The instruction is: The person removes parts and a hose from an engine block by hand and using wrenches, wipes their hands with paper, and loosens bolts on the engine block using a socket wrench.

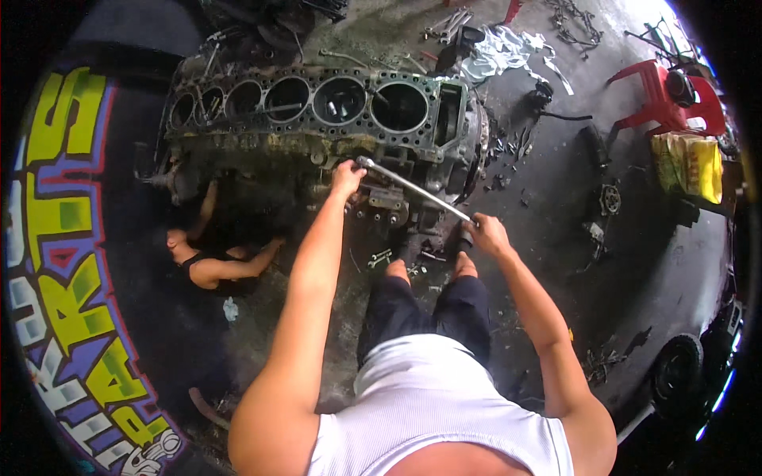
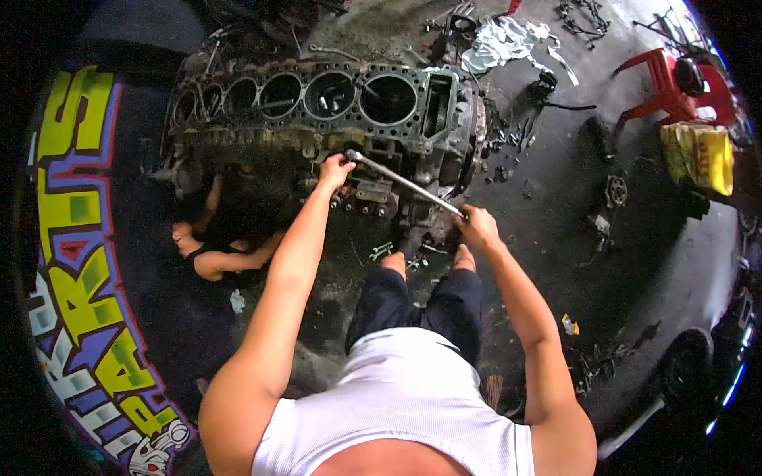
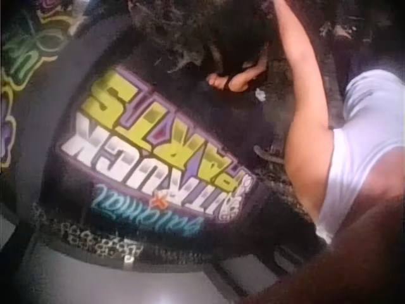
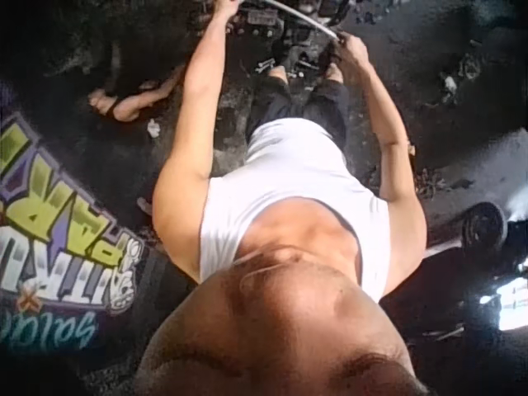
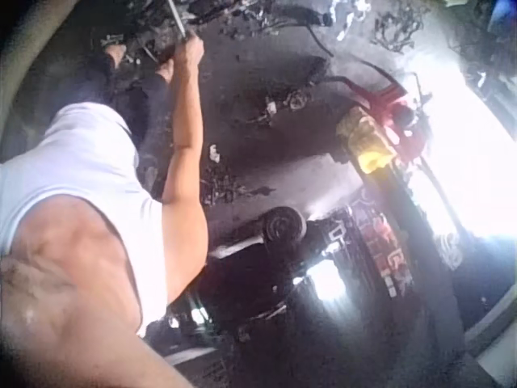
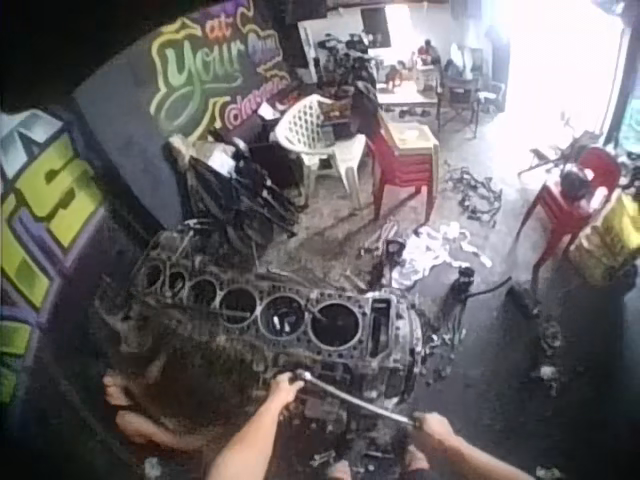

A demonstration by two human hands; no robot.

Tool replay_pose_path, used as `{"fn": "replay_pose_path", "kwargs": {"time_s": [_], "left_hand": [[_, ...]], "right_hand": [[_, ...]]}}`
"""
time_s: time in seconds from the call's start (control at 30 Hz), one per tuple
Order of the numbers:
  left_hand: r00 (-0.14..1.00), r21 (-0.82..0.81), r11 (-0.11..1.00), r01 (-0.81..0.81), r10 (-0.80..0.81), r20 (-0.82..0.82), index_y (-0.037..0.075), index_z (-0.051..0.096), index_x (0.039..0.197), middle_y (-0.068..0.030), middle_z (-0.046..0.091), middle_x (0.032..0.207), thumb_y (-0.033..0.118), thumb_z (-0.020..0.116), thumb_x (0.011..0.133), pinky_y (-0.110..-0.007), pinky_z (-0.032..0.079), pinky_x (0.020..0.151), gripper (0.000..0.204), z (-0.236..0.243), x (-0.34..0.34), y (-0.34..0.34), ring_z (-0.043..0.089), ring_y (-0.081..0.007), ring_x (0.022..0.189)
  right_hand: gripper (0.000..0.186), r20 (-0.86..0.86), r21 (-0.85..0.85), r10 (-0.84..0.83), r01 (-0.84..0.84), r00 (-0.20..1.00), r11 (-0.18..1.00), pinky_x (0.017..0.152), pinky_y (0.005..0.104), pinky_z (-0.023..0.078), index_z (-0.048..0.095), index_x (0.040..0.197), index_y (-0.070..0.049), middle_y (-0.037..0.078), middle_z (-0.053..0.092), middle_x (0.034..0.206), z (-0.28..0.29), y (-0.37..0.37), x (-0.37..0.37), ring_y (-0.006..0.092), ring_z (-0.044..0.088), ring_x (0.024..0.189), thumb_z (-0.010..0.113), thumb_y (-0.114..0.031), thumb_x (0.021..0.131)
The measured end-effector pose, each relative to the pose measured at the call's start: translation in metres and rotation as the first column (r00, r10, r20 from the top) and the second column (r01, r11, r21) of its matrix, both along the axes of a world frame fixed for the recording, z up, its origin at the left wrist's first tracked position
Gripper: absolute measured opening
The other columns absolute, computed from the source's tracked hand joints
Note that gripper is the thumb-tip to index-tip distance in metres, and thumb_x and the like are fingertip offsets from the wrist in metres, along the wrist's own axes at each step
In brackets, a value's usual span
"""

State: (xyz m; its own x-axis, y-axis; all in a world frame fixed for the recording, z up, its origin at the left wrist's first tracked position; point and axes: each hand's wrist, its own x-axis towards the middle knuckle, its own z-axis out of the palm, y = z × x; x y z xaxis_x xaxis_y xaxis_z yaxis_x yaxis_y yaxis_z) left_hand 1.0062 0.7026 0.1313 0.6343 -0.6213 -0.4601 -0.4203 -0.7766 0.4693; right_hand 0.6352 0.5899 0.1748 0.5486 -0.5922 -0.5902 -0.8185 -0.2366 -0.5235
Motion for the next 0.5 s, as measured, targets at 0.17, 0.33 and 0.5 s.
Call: {"fn": "replay_pose_path", "kwargs": {"time_s": [0.17, 0.33, 0.5], "left_hand": [[0.998, -0.129, 0.990, 0.063, -0.064, -0.006, 0.004, 0.064, 0.098, -0.0171, 0.065, 0.097, 0.031, 0.073, 0.070, -0.039, 0.048, 0.080, 0.040, -0.007, 0.020, -0.001, 0.062, -0.0326, 0.093], [0.971, -0.078, 0.986, 0.149, -0.161, -0.178, -0.003, 0.057, 0.112, -0.0202, 0.061, 0.111, 0.035, 0.073, 0.075, -0.039, 0.045, 0.086, 0.055, -0.022, 0.032, 0.001, 0.058, -0.0315, 0.103], [0.969, -0.104, 0.973, 0.207, -0.218, -0.112, -0.002, 0.060, 0.109, -0.0195, 0.062, 0.108, 0.037, 0.072, 0.073, -0.041, 0.046, 0.086, 0.054, -0.023, 0.037, 0.000, 0.059, -0.0325, 0.100]], "right_hand": [[0.038, -0.103, -0.198, -0.092, 0.070, 0.990, 0.978, 0.083, 0.0487, 0.037, 0.061, 0.091, -0.006, 0.017, 0.066, 0.086, -0.019, 0.012, 0.020, 0.0363, 0.061, 0.088, 0.061, -0.042, 0.080], [0.037, 0.031, -0.379, -0.176, 0.174, 0.984, 0.909, 0.085, 0.0464, 0.032, 0.060, 0.081, -0.005, 0.016, 0.063, 0.075, -0.026, 0.025, 0.016, 0.0349, 0.059, 0.079, 0.064, -0.042, 0.079], [0.042, 0.036, -0.354, -0.254, 0.250, 0.966, 0.901, 0.085, 0.0437, 0.033, 0.061, 0.078, -0.003, 0.015, 0.063, 0.075, -0.030, 0.037, 0.022, 0.0343, 0.060, 0.078, 0.065, -0.045, 0.076]]}}
